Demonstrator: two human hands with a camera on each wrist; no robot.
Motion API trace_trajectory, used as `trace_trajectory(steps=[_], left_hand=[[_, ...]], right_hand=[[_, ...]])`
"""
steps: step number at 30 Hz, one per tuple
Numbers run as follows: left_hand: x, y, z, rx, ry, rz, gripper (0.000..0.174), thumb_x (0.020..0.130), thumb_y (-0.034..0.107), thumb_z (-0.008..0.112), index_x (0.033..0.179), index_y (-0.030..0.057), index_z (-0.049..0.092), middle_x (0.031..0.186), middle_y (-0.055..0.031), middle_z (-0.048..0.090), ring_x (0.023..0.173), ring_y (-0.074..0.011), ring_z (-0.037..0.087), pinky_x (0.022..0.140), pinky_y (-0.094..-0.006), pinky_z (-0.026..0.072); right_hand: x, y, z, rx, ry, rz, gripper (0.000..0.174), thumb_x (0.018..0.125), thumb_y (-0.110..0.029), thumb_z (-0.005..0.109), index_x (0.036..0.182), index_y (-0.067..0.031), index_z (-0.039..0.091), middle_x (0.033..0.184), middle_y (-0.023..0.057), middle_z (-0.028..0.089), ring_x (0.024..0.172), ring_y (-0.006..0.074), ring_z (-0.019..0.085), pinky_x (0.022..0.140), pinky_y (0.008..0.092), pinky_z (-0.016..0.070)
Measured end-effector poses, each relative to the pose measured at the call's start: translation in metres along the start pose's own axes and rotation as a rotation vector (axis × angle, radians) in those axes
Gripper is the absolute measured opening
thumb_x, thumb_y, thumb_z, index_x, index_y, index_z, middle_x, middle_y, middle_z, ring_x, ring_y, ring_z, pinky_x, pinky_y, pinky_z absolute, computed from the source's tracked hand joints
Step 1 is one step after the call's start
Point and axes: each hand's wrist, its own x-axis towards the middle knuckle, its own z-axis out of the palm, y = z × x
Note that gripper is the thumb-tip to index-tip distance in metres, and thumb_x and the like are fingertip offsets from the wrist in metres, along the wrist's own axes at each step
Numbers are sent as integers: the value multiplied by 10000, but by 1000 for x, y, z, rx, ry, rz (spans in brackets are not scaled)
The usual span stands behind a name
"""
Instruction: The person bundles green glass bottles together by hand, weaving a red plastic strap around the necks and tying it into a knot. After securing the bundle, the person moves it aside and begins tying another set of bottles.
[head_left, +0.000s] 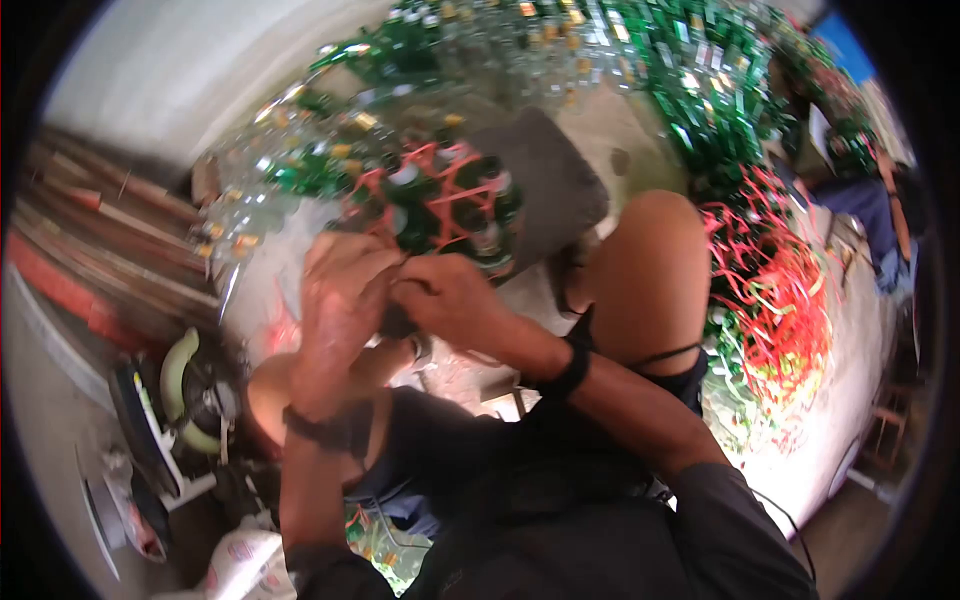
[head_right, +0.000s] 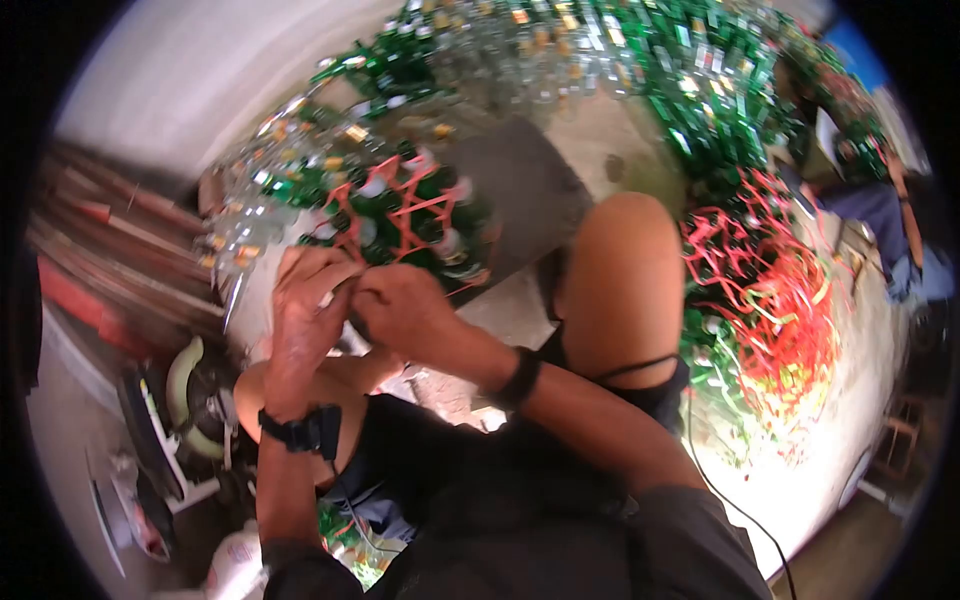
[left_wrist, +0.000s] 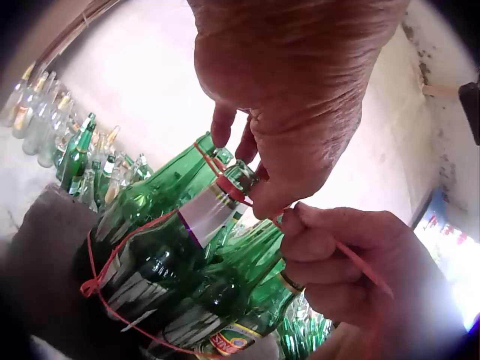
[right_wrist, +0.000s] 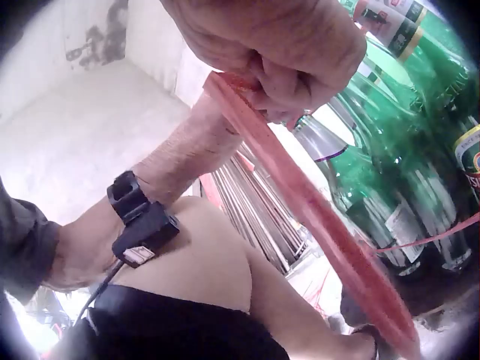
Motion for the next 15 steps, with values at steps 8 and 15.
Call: trace_trajectory(steps=[8, 15], left_hand=[[-11, -10, 12, -175, 95, -97, 190, 727, 28, 814, 897, 103, 771, 867, -32, 731, 872, -287, 663, 807, -404, 543], [-13, -11, 19, -245, 178, -146, 165, 733, 3, 800, 868, 82, 750, 826, -50, 721, 831, -299, 661, 782, -402, 547]], right_hand=[[10, -22, -10, 62, -97, 187, 181, 957, -112, 650, 901, 55, 689, 735, 190, 653, 647, 234, 667, 598, 393, 486], [19, -35, -16, 72, -169, 249, 210, 973, -121, 636, 895, 60, 711, 732, 139, 712, 627, 182, 681, 598, 349, 520]])
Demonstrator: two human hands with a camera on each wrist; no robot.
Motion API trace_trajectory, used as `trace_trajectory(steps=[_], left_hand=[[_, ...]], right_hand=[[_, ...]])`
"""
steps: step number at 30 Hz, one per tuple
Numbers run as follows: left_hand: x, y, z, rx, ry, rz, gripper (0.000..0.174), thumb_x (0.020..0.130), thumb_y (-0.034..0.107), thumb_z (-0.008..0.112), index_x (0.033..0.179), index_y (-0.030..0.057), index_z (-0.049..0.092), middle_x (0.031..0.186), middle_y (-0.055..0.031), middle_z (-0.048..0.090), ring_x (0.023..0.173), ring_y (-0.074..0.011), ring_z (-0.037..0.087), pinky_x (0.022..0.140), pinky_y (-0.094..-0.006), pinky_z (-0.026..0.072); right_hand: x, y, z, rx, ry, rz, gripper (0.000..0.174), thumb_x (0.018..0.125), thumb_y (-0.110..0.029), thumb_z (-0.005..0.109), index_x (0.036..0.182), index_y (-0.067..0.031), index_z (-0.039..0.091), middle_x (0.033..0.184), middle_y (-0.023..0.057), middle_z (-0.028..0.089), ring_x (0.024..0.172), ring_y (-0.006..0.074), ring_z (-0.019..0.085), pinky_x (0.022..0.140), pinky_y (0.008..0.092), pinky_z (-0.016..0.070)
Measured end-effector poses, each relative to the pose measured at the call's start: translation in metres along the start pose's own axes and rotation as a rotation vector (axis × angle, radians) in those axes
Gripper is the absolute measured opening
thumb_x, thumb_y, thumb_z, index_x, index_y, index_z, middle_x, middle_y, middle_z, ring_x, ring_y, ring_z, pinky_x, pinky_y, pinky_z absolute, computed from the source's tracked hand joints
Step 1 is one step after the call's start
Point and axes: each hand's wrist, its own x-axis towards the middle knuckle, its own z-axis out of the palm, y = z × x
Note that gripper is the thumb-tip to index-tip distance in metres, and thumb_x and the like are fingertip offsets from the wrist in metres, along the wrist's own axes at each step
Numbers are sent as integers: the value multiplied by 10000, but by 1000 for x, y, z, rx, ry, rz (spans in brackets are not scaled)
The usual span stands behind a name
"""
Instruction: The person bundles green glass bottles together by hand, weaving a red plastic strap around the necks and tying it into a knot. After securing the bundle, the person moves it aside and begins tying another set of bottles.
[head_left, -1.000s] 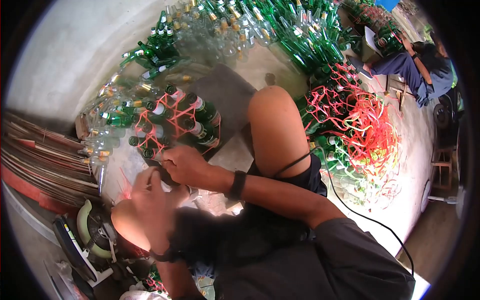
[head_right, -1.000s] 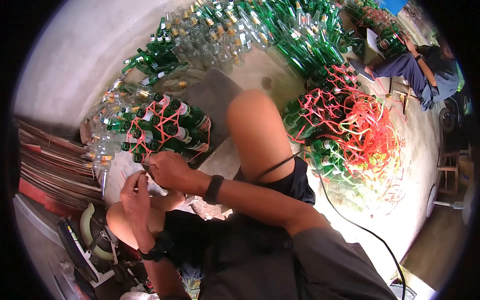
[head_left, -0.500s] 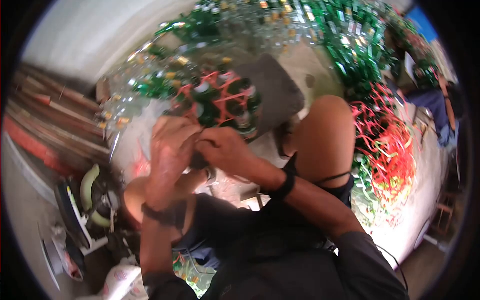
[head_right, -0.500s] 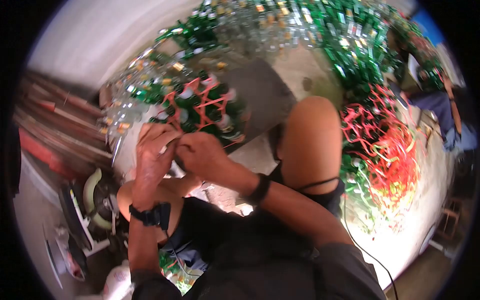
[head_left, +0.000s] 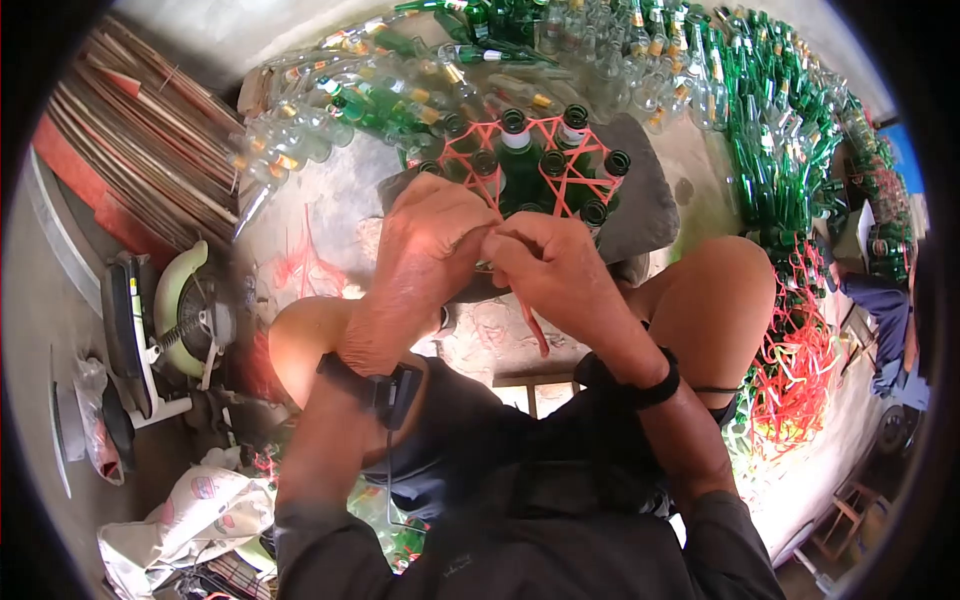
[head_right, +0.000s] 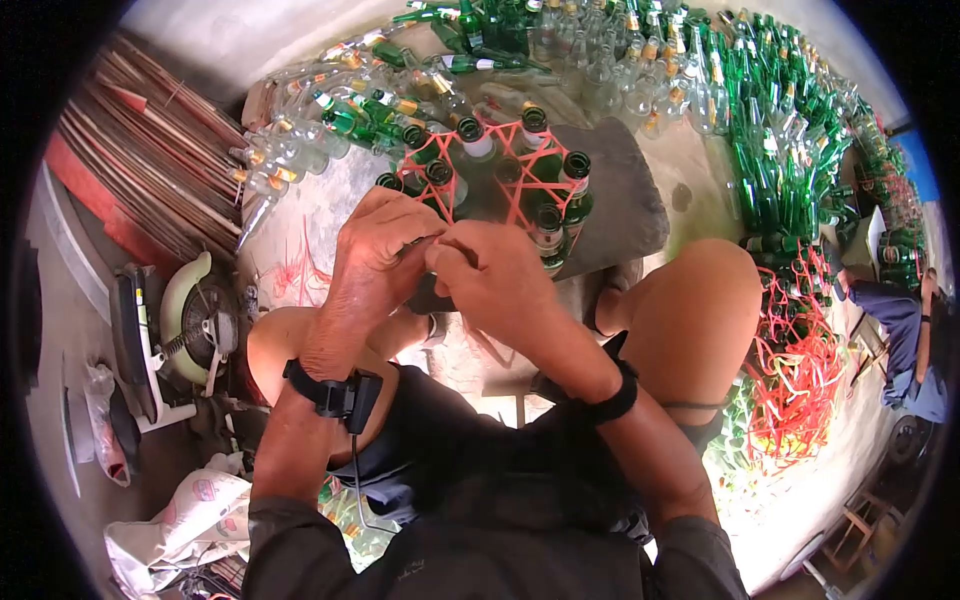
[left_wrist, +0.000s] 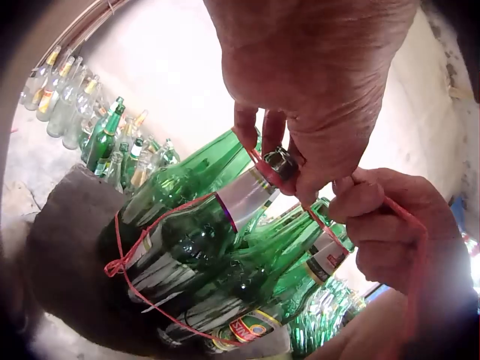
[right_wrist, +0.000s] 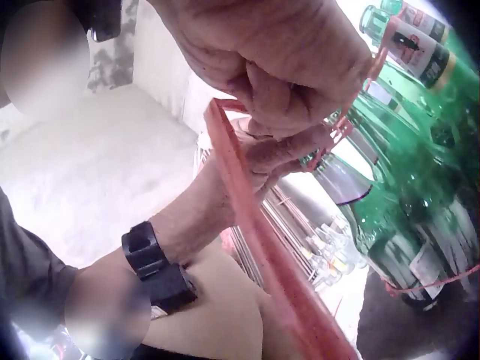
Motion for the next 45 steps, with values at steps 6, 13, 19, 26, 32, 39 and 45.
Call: trace_trajectory(steps=[6, 13, 19, 26, 32, 39, 45], left_hand=[[-1, -1, 3, 1, 47, -12, 136, 759, -6, 790, 858, 76, 743, 823, -75, 712, 836, -330, 656, 759, -431, 544], [-3, 2, 4, -14, 26, -150, 121, 786, 52, 832, 878, 51, 755, 843, -103, 712, 870, -358, 645, 759, -459, 531], [-5, 3, 8, -14, 24, -242, 112, 857, 46, 798, 965, 69, 784, 906, -90, 742, 894, -323, 648, 812, -419, 536], [-5, 4, 9, -59, 15, -279, 77, 825, 6, 780, 890, 37, 753, 859, -136, 707, 902, -375, 627, 800, -467, 516], [-2, 7, 8, -20, 21, -276, 65, 848, 33, 776, 910, 25, 756, 866, -143, 705, 905, -375, 624, 792, -472, 515], [-3, 11, 10, 7, 27, -382, 136, 843, 82, 786, 972, 41, 792, 877, -134, 735, 959, -364, 655, 815, -473, 524], [-6, 7, 14, -17, 37, -435, 129, 847, 109, 778, 957, 42, 795, 889, -131, 741, 986, -355, 663, 836, -484, 502]], right_hand=[[6, -26, -19, -43, -133, 57, 216, 979, -123, 617, 915, 63, 706, 728, 127, 703, 627, 149, 665, 580, 337, 516], [19, -51, -38, 55, -199, 210, 188, 963, -137, 659, 935, 34, 731, 717, 53, 664, 577, 84, 589, 508, 262, 448], [43, -43, -44, -39, -229, 124, 186, 956, -132, 655, 978, 32, 740, 802, 59, 691, 611, 86, 603, 529, 261, 458], [64, -14, -37, -256, -149, -243, 104, 963, -28, 634, 982, 10, 729, 825, 58, 695, 690, 125, 649, 611, 302, 517], [69, -2, -28, -379, 5, -572, 69, 877, 29, 606, 879, -21, 653, 782, 177, 660, 724, 344, 643, 644, 432, 487], [74, 1, -44, -627, 16, -620, 100, 890, 52, 641, 928, -32, 679, 846, 137, 691, 822, 359, 665, 727, 424, 530], [70, -3, -43, -836, -19, -564, 53, 902, 6, 652, 915, -41, 672, 889, 130, 671, 840, 386, 672, 721, 467, 531]])
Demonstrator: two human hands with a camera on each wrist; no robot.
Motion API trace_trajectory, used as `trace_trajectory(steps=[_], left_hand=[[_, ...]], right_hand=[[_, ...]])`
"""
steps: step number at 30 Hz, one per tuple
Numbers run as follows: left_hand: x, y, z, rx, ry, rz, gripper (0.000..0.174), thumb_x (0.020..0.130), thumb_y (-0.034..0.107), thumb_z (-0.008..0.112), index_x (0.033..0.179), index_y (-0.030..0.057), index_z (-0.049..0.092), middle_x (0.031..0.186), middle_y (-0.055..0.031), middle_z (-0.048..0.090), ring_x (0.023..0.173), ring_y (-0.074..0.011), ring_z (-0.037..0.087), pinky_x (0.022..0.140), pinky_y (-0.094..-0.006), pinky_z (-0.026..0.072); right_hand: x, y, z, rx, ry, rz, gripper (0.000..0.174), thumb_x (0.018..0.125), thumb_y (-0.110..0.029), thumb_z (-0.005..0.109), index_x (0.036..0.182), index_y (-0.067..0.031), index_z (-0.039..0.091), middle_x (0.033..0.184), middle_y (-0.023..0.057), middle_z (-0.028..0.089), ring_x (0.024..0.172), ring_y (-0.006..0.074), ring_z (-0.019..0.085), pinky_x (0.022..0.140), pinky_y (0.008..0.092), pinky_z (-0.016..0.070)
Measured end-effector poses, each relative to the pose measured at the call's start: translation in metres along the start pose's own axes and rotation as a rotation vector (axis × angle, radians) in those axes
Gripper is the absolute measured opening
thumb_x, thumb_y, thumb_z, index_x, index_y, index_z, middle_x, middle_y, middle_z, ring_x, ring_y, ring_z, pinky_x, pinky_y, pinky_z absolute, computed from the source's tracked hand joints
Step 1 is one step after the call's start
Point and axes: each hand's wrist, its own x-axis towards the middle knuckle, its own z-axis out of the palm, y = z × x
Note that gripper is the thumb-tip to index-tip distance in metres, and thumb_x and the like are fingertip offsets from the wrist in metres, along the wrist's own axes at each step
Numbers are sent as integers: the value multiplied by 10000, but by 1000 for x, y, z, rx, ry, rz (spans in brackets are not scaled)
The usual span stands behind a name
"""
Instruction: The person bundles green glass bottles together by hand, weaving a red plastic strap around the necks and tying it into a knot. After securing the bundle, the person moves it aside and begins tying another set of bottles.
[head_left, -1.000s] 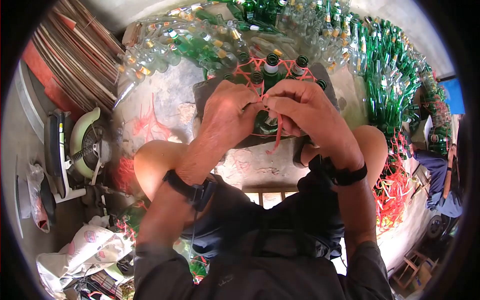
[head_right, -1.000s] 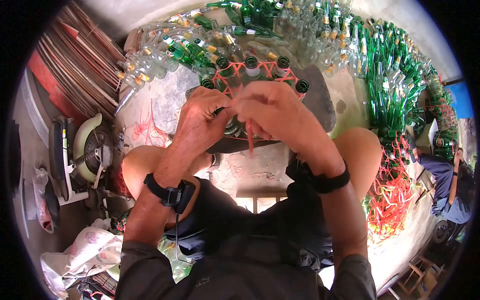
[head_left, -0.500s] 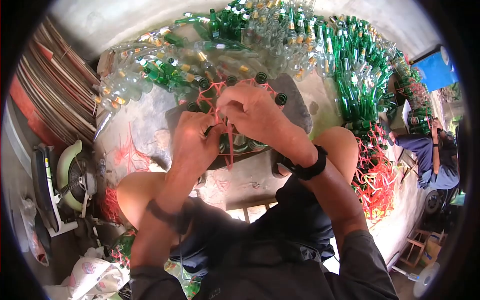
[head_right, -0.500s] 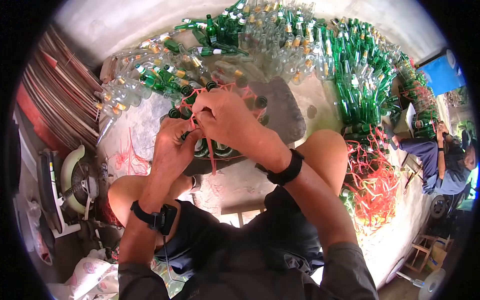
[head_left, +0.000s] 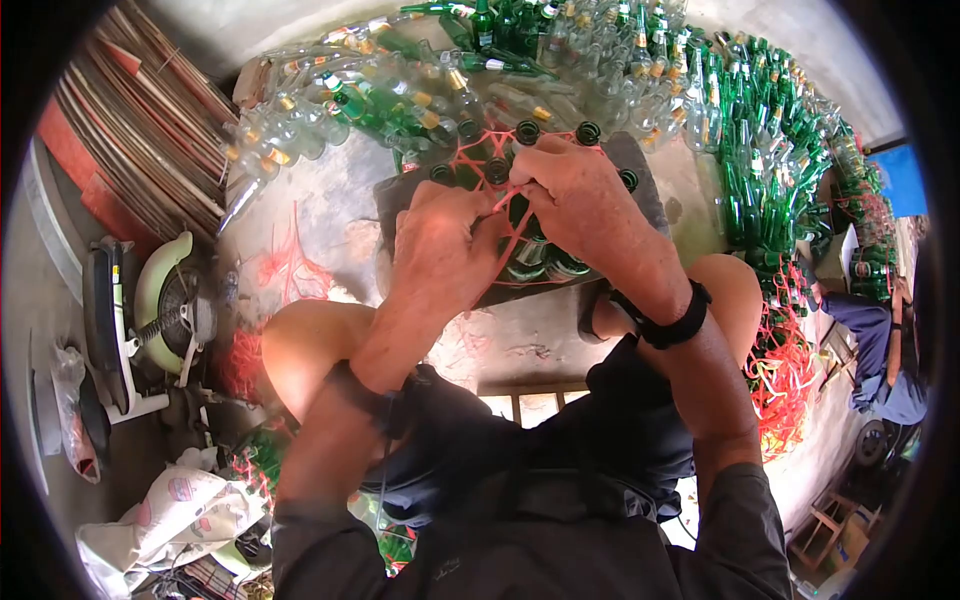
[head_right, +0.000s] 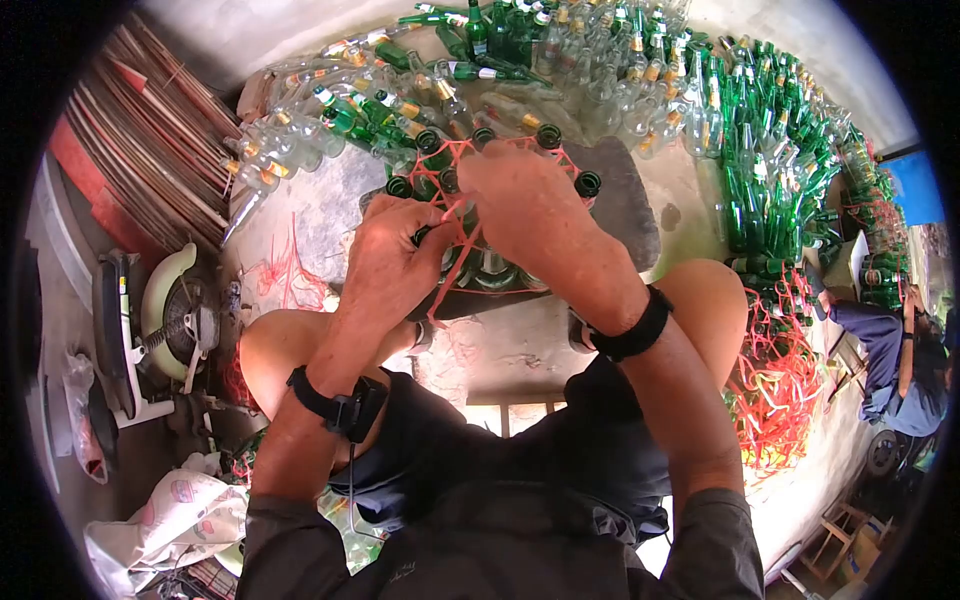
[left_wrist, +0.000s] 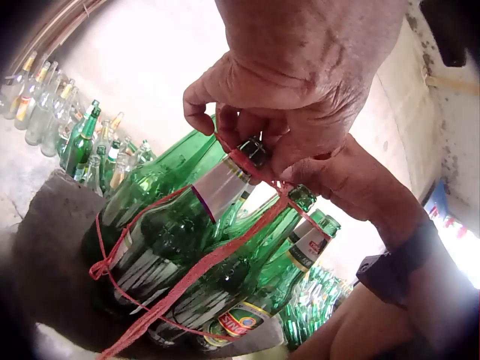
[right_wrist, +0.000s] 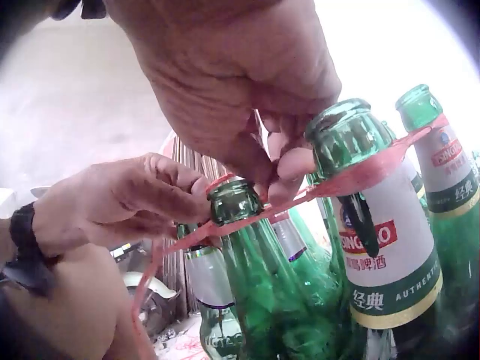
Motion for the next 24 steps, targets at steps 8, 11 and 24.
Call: trace_trajectory(steps=[8, 11, 24], left_hand=[[1, -1, 0, 34, -27, -14, 155, 858, 116, 762, 979, 27, 796, 922, -194, 727, 1006, -376, 666, 846, -505, 506], [0, 1, -1, 7, -5, -15, 162, 851, 99, 760, 988, 21, 797, 925, -201, 726, 991, -377, 671, 850, -502, 517], [2, -1, 0, 11, -2, 32, 138, 832, 69, 762, 953, 14, 799, 884, -156, 752, 979, -345, 682, 838, -487, 534]], right_hand=[[4, -17, 4, -209, -73, 71, 30, 875, -66, 688, 882, -62, 659, 847, 164, 683, 812, 415, 690, 687, 511, 532], [5, -17, 4, -197, -91, 134, 52, 857, -81, 698, 877, -59, 656, 783, 191, 680, 774, 424, 691, 668, 524, 527], [8, -1, 9, 120, -194, 381, 273, 822, -11, 684, 1084, 54, 644, 800, 205, 752, 761, 314, 755, 678, 426, 551]])
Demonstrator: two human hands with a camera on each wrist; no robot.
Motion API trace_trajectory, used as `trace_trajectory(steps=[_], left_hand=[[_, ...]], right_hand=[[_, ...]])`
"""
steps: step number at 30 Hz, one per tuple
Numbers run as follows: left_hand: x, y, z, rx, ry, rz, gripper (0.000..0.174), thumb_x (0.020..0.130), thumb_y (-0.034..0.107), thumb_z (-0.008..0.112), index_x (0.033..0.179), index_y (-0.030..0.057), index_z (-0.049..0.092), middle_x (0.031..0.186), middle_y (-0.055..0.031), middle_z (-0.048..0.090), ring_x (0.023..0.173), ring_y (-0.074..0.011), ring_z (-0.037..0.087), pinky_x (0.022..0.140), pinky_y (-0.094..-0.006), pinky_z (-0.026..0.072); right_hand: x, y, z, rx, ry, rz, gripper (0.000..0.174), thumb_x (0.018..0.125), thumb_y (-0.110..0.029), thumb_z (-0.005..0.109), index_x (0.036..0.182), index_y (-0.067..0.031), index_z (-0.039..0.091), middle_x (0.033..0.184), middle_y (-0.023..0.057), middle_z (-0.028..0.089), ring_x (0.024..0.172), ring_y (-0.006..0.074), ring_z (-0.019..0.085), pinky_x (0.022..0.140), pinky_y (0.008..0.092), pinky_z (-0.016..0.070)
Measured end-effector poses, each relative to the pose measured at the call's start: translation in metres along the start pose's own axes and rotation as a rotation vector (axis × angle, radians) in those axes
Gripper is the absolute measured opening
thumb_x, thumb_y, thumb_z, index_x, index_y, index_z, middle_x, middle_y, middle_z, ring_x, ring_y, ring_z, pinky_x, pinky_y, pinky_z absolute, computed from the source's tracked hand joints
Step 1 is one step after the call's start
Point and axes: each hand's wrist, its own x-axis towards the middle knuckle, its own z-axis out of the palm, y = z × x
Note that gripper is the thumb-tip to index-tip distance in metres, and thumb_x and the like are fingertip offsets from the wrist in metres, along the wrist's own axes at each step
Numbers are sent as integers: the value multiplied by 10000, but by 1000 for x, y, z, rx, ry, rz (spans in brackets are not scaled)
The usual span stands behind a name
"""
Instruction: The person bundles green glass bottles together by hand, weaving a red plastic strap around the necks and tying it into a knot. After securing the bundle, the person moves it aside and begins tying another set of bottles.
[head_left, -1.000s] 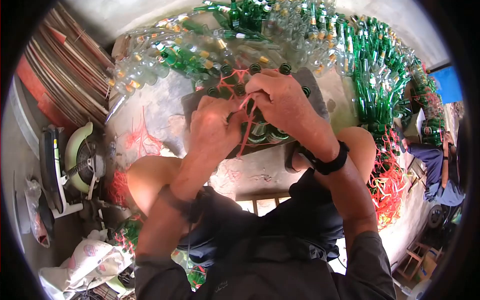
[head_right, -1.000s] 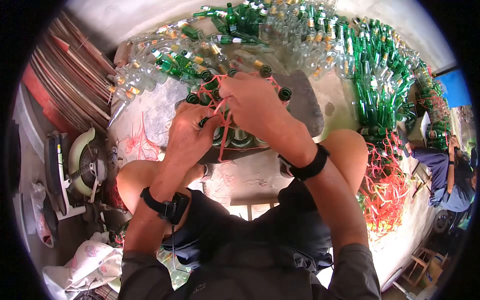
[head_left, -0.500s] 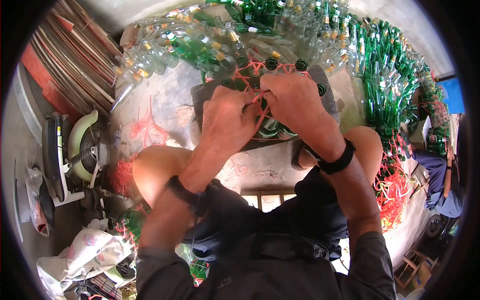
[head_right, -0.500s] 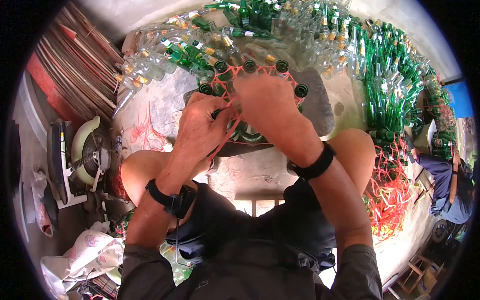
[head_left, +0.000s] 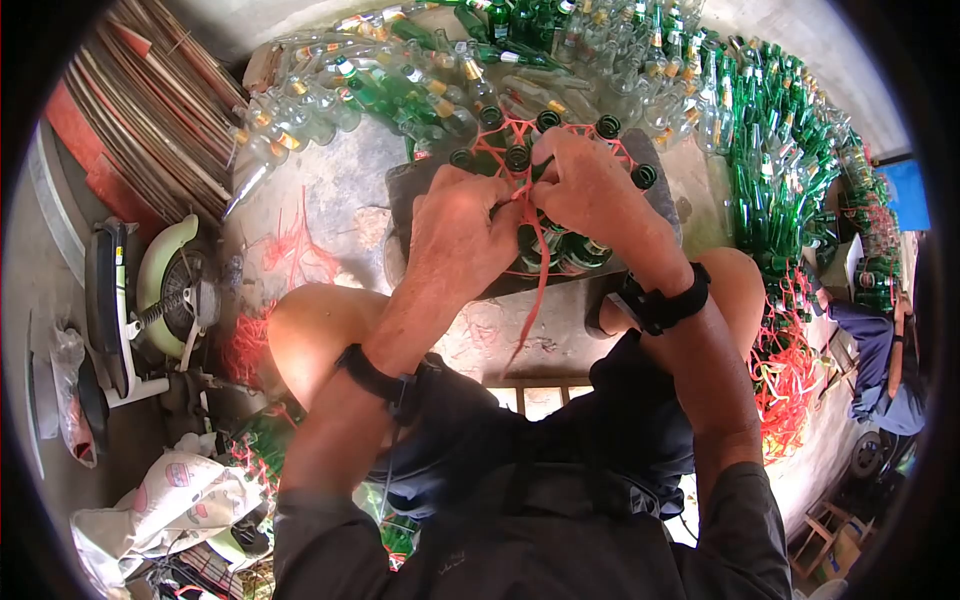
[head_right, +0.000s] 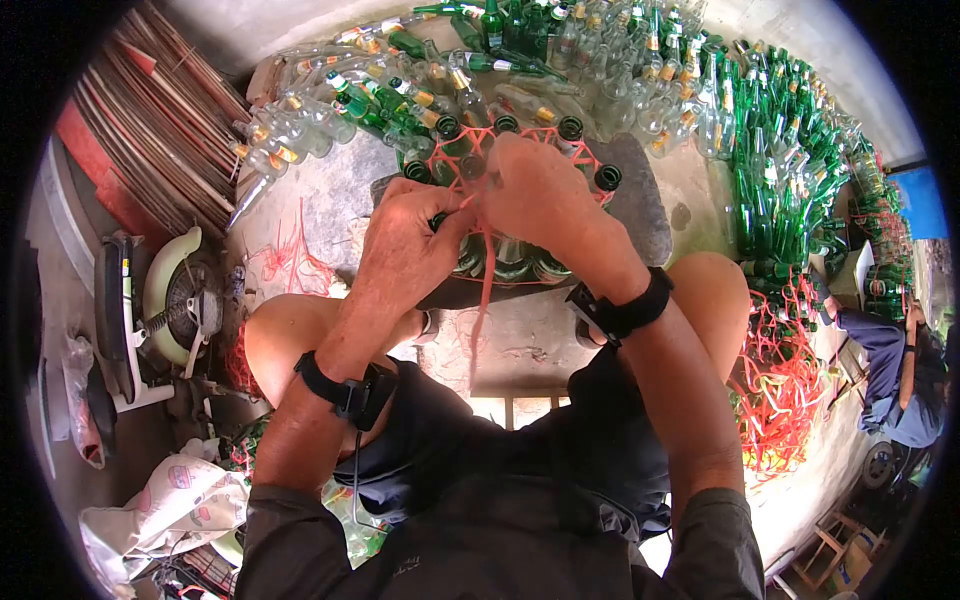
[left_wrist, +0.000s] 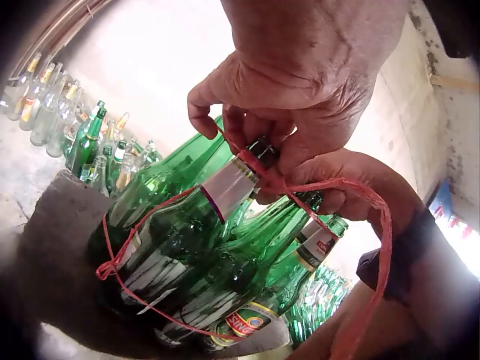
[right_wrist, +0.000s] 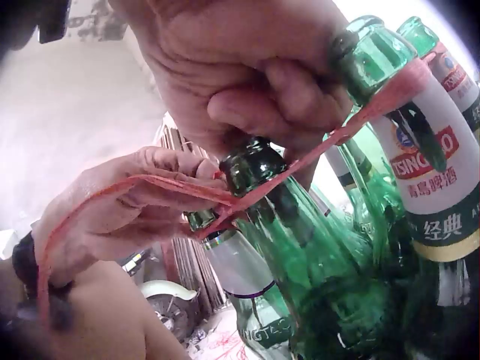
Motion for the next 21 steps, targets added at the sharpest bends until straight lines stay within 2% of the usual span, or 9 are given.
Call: trace_trajectory(steps=[4, 9, 14, 21], left_hand=[[-1, -3, 2, -10, 17, 12, 118, 835, 72, 759, 935, 21, 796, 892, -143, 757, 983, -339, 675, 834, -493, 525], [-1, 2, 0, 44, -2, 21, 108, 841, 81, 753, 932, 44, 797, 904, -104, 765, 999, -328, 672, 855, -486, 513], [-1, -3, 2, 40, -2, 25, 126, 839, 85, 757, 954, 63, 803, 920, -71, 770, 1002, -317, 663, 864, -474, 486], [0, -3, 5, 78, 22, 51, 104, 827, 78, 768, 926, 57, 793, 912, -82, 761, 978, -342, 662, 853, -479, 507]], right_hand=[[1, 3, -2, 36, -51, 8, 357, 829, -5, 671, 1172, 64, 597, 796, 191, 741, 749, 262, 729, 680, 405, 547], [6, 5, -3, 209, -147, 62, 423, 872, 5, 646, 1273, 94, 548, 887, 166, 740, 806, 208, 691, 720, 385, 546], [5, -4, -8, 236, -191, 102, 460, 907, -16, 655, 1334, 98, 527, 929, 162, 736, 851, 194, 682, 758, 370, 542], [3, -6, -11, 257, -206, 120, 484, 922, -39, 666, 1366, 85, 519, 938, 157, 739, 867, 198, 686, 760, 362, 540]])
